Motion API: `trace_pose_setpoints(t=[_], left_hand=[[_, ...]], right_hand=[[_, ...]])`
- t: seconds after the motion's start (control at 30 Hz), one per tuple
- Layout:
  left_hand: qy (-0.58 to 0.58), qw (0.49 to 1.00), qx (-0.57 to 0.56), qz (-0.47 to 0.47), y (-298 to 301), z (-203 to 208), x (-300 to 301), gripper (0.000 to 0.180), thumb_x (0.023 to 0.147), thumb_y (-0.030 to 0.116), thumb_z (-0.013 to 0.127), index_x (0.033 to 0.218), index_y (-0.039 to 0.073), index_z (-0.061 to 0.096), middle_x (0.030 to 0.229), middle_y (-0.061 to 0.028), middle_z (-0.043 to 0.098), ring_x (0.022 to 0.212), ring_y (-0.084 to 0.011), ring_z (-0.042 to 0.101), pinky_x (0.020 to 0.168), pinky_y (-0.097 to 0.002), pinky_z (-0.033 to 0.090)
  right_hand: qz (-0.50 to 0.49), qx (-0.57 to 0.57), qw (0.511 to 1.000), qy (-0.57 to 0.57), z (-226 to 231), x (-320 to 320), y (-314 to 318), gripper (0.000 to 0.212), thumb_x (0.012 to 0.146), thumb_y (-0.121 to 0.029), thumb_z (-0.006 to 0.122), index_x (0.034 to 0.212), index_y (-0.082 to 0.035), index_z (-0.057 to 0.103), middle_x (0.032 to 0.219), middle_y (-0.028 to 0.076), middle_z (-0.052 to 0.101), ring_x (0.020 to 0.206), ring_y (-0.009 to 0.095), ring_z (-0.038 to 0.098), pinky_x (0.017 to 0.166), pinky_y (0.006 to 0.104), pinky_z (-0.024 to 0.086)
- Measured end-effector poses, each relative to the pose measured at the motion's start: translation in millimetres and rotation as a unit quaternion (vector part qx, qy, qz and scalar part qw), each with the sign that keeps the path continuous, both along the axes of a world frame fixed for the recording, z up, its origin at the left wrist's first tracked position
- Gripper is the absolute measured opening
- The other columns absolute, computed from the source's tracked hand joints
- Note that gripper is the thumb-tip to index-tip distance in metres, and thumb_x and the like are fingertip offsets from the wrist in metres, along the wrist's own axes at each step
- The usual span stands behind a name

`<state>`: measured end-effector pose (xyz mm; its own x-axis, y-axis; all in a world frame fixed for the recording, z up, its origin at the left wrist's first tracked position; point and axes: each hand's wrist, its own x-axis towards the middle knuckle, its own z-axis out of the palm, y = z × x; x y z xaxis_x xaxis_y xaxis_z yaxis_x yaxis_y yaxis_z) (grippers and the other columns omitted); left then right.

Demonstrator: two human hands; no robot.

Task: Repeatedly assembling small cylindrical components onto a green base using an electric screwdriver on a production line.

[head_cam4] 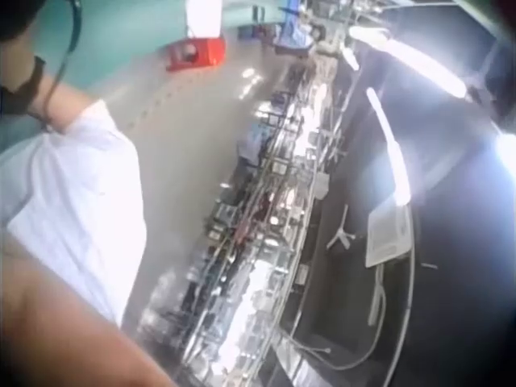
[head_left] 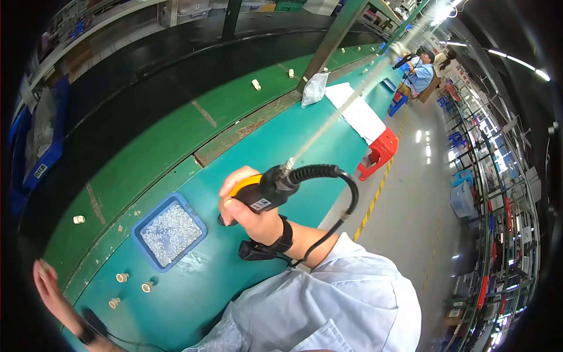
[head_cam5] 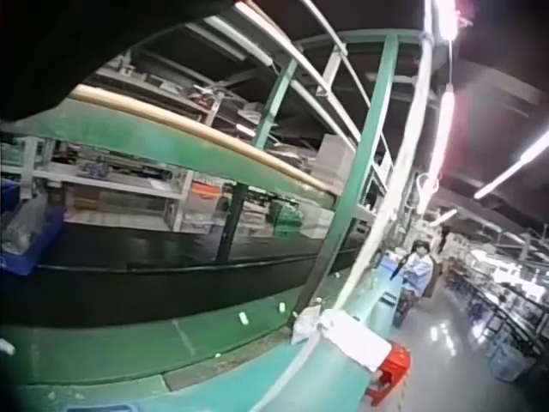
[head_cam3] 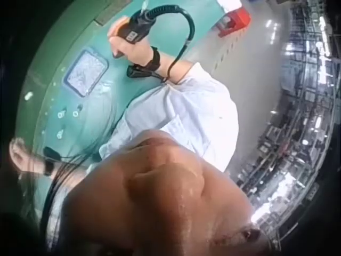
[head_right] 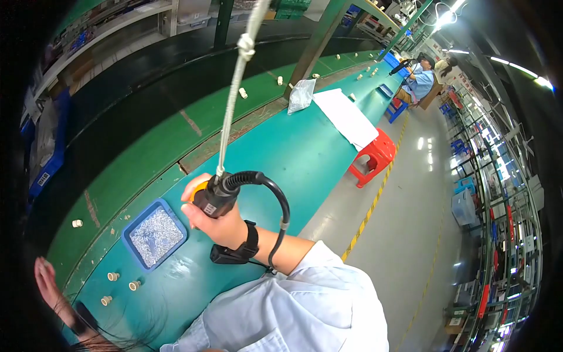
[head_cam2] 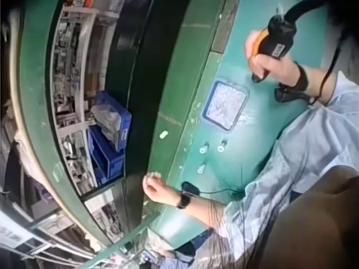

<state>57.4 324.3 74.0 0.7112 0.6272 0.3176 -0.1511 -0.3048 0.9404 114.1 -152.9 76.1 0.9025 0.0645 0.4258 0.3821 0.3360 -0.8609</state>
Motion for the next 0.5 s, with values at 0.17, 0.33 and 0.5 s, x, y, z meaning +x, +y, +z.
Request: trace_pose_setpoints(t=[0.17,0.33,0.5], left_hand=[[0.131,0.963,-0.039,-0.232,-241,7,-103,0.012,0.080,-0.002,0.057,0.091,-0.001,0.056,0.090,-0.0072,0.052,0.067,-0.0140,0.055,0.060,-0.0249,0.048],[0.192,0.924,-0.083,-0.322,-297,-77,-67,0.016,0.077,-0.011,0.057,0.091,-0.004,0.056,0.092,-0.0075,0.051,0.066,-0.0125,0.057,0.059,-0.0227,0.048],[0.256,0.913,-0.011,-0.317,-300,-93,-59,0.017,0.081,-0.005,0.057,0.097,-0.001,0.055,0.092,-0.0045,0.053,0.063,-0.0083,0.054,0.056,-0.0204,0.045]], right_hand=[[0.046,0.027,0.998,0.033,-1,-15,13,0.018,0.083,-0.009,0.061,0.093,-0.002,0.048,0.064,0.004,0.051,0.053,0.009,0.052,0.048,0.0229,0.043],[0.084,0.030,0.996,0.030,12,-26,-4,0.020,0.081,-0.010,0.064,0.093,-0.003,0.050,0.067,0.002,0.052,0.054,0.007,0.052,0.048,0.0216,0.042],[0.087,0.018,0.996,0.017,13,-32,-19,0.021,0.080,-0.011,0.066,0.092,-0.003,0.051,0.068,0.001,0.052,0.055,0.007,0.051,0.049,0.0211,0.042]])
